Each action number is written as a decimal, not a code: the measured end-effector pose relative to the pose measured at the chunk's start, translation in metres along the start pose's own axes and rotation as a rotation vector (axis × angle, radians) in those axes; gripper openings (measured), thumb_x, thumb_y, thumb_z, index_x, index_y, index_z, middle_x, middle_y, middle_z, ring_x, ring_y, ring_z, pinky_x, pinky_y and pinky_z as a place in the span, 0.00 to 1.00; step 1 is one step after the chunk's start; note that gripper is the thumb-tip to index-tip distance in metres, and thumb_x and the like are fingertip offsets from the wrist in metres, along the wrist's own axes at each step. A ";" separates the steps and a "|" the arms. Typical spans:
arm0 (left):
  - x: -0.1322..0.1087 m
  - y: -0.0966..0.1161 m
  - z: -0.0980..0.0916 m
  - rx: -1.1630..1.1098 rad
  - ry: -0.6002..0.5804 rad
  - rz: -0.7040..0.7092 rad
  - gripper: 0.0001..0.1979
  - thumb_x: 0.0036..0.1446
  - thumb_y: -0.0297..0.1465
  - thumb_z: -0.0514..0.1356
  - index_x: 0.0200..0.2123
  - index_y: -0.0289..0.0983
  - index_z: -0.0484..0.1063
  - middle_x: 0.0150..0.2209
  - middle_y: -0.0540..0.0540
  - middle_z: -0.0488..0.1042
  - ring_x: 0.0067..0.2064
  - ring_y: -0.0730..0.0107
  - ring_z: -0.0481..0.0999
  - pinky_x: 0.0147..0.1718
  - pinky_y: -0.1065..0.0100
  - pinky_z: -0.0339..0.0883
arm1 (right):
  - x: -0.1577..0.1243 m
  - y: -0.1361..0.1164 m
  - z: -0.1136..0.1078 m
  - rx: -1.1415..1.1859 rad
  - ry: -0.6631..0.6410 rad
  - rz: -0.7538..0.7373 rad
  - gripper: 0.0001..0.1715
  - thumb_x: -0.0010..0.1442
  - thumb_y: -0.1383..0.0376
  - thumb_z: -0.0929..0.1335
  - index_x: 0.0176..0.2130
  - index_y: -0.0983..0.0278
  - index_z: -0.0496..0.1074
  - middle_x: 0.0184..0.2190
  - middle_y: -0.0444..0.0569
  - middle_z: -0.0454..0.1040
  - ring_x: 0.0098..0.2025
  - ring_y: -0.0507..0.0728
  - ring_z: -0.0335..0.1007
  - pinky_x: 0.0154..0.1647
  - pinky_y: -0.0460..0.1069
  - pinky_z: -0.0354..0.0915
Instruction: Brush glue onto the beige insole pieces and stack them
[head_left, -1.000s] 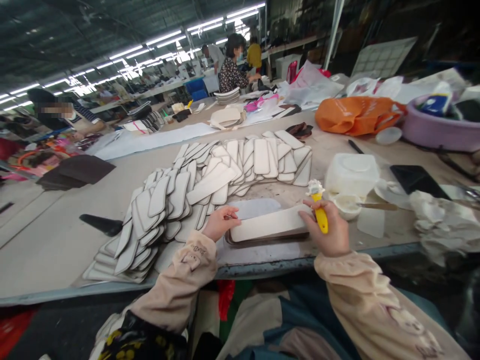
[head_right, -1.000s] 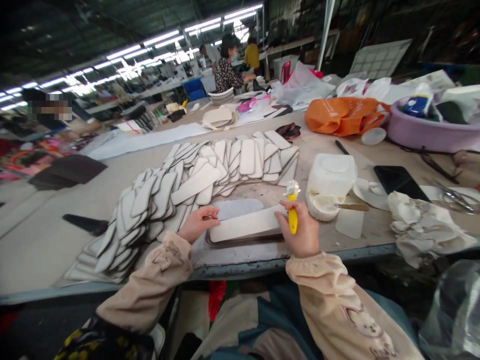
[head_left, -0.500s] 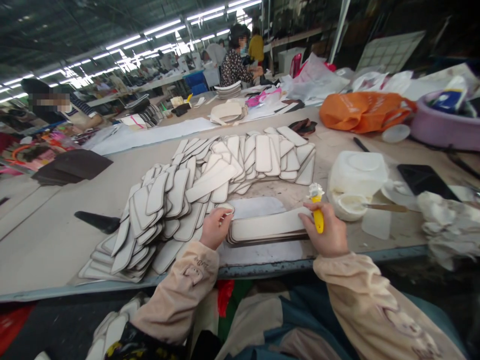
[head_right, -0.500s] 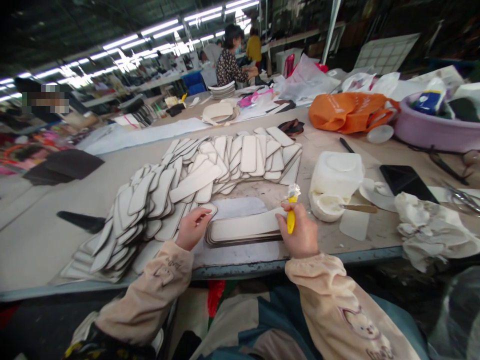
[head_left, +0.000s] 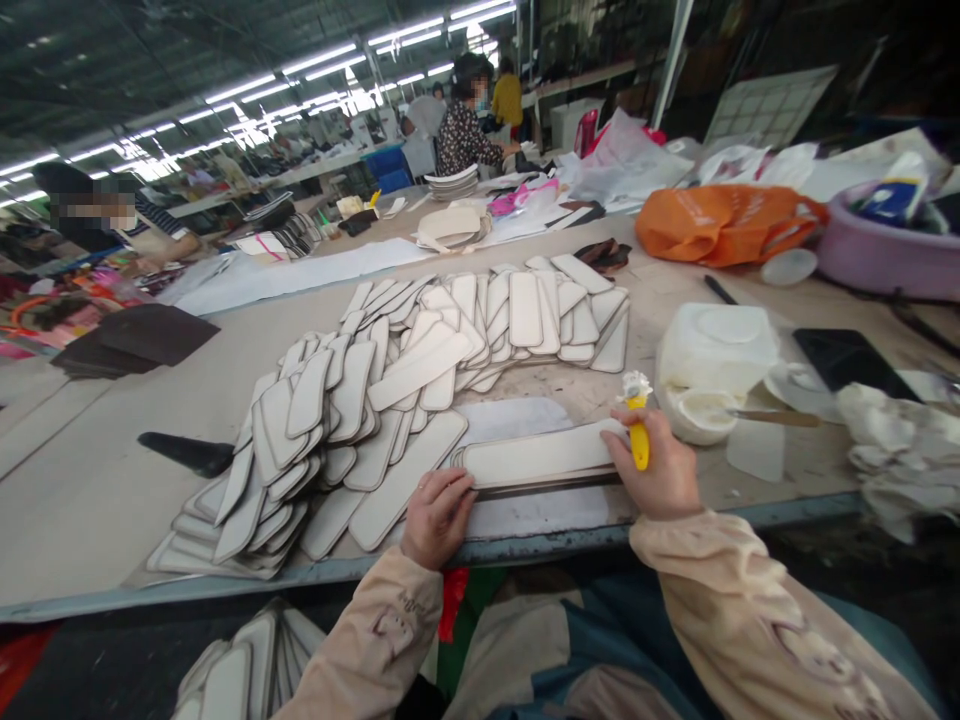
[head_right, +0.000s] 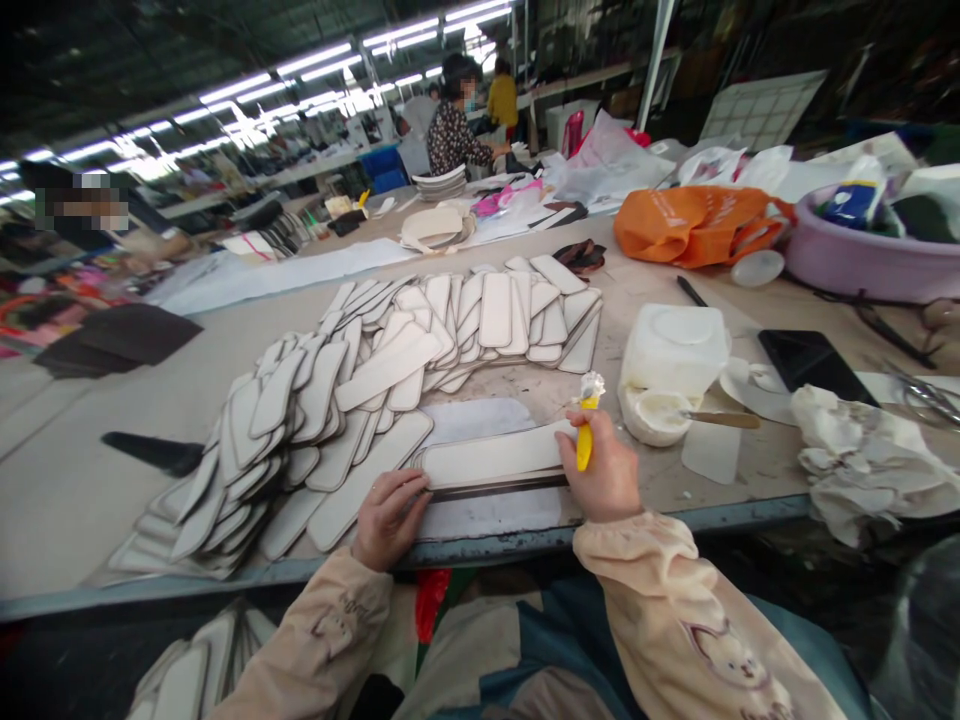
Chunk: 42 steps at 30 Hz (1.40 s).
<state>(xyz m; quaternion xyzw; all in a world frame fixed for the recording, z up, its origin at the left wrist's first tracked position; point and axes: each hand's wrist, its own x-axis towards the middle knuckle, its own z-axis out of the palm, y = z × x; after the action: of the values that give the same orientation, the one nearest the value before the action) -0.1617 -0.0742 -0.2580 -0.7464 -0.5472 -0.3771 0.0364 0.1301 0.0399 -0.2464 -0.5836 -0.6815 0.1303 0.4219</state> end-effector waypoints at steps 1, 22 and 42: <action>0.000 -0.001 0.001 0.002 -0.005 0.017 0.12 0.57 0.25 0.60 0.44 0.39 0.74 0.42 0.41 0.77 0.44 0.63 0.76 0.43 0.60 0.72 | 0.000 0.000 0.000 -0.005 0.003 0.001 0.14 0.56 0.58 0.66 0.42 0.60 0.66 0.44 0.50 0.78 0.39 0.63 0.76 0.39 0.55 0.67; -0.005 -0.012 0.004 0.055 -0.051 0.178 0.19 0.54 0.19 0.62 0.49 0.38 0.73 0.45 0.41 0.76 0.44 0.61 0.75 0.43 0.59 0.70 | -0.004 0.005 0.005 -0.161 -0.052 -0.047 0.12 0.59 0.64 0.65 0.45 0.62 0.66 0.38 0.48 0.77 0.35 0.59 0.75 0.33 0.50 0.64; -0.001 -0.018 0.006 0.098 -0.048 0.285 0.17 0.55 0.20 0.62 0.48 0.37 0.73 0.44 0.40 0.77 0.40 0.63 0.76 0.39 0.62 0.68 | -0.043 -0.049 0.037 0.022 -0.262 -0.540 0.09 0.63 0.59 0.65 0.39 0.62 0.69 0.44 0.53 0.75 0.58 0.59 0.65 0.61 0.56 0.58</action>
<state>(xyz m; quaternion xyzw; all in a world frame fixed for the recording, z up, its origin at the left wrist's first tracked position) -0.1735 -0.0645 -0.2693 -0.8226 -0.4541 -0.3231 0.1129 0.0680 -0.0012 -0.2549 -0.3550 -0.8592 0.0951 0.3559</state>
